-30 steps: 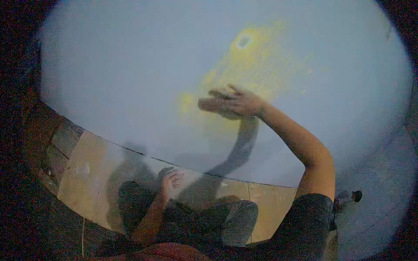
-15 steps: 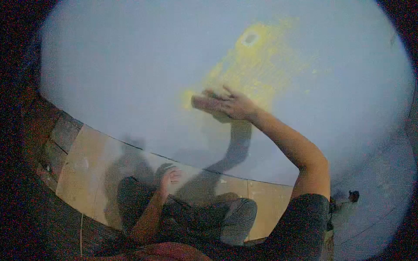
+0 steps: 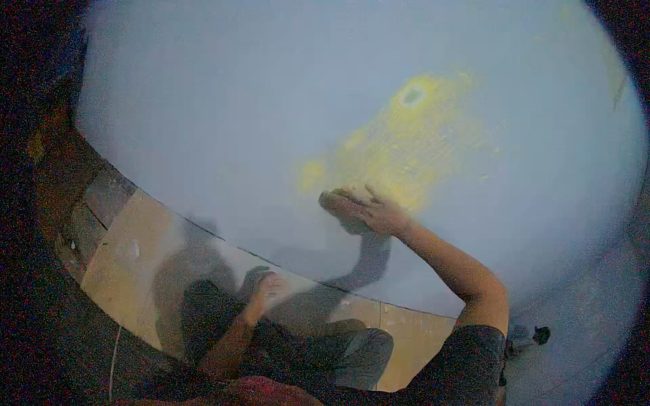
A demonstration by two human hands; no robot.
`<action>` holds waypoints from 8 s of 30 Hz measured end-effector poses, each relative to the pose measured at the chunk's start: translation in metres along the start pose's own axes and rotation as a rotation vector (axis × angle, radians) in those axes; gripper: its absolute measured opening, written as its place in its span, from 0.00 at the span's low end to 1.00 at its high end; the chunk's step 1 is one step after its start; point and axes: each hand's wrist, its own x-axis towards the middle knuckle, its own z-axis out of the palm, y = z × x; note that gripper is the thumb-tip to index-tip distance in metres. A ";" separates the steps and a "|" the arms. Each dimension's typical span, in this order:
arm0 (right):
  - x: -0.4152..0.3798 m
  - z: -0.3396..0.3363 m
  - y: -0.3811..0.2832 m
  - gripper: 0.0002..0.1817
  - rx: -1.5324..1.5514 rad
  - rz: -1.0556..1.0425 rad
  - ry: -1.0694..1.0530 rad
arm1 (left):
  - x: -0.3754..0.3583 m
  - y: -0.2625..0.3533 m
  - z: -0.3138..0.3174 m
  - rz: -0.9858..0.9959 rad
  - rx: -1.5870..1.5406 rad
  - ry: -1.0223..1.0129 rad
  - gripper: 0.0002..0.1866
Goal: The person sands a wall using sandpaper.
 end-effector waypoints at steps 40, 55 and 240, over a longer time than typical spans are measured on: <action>-0.109 0.119 -0.353 0.28 1.152 0.724 -0.219 | 0.067 -0.048 -0.057 -0.157 -0.011 -0.117 0.22; -0.105 0.185 -0.364 0.19 2.942 1.196 0.337 | -0.022 -0.028 0.040 0.088 0.973 0.031 0.22; -0.011 -0.056 0.063 0.36 -0.251 0.598 0.026 | 0.027 -0.025 -0.030 0.098 0.154 0.003 0.15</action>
